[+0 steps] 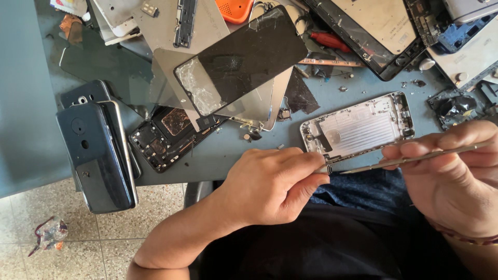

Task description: The person disassembles a smartphone at a cluttered repair bench. They use a green-handled screwdriver to unscrew and pry components from the logic board resting on the phone body, then lift the logic board aside and continue prying and unscrewing parts from the empty phone frame.

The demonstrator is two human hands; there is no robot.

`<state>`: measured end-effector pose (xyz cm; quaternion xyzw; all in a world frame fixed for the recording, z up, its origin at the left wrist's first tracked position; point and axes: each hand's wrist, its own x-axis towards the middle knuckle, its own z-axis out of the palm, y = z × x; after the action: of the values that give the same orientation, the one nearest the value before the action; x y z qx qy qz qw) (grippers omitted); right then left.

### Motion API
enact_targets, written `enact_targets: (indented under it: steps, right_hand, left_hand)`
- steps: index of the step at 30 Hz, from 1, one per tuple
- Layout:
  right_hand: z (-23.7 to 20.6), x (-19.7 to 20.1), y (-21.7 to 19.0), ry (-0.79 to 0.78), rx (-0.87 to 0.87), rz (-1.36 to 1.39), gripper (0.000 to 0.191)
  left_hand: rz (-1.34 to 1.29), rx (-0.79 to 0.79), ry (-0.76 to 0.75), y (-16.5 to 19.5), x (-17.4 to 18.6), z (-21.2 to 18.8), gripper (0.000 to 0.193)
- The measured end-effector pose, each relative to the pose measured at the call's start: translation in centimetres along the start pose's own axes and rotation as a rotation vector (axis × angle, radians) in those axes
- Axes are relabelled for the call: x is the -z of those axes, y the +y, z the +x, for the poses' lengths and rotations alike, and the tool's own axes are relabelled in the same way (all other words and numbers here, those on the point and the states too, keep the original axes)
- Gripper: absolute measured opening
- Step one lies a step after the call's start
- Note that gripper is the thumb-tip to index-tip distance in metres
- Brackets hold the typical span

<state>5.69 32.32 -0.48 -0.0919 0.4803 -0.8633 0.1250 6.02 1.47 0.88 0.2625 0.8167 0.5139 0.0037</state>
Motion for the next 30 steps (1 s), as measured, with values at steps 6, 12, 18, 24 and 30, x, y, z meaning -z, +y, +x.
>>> enact_targets:
  steps: [6, 12, 18, 24, 30]
  right_hand:
    - [-1.1, -0.2, 1.1, 0.018, 0.02, -0.063, 0.011]
    - [-0.7, -1.8, 0.7, -0.02, -0.051, -0.301, 0.011]
    - [1.2, -3.5, 0.5, -0.244, -0.067, -0.954, 0.019]
    - [2.2, -4.7, 0.1, -0.273, -0.044, -1.027, 0.031]
    - [2.3, -5.0, -0.1, -0.23, 0.123, -1.078, 0.014]
  left_hand:
    - [-0.008, -0.013, 0.008, 0.1, 0.0, 0.1, 0.018]
    - [-0.013, -0.002, -0.003, 0.0, 0.1, 0.0, 0.018]
    - [0.074, -0.056, -0.071, 0.1, -0.1, 0.0, 0.019]
    - [0.061, -0.064, -0.074, 0.1, 0.0, -0.1, 0.019]
    - [0.055, -0.049, -0.075, 0.0, -0.1, 0.0, 0.023]
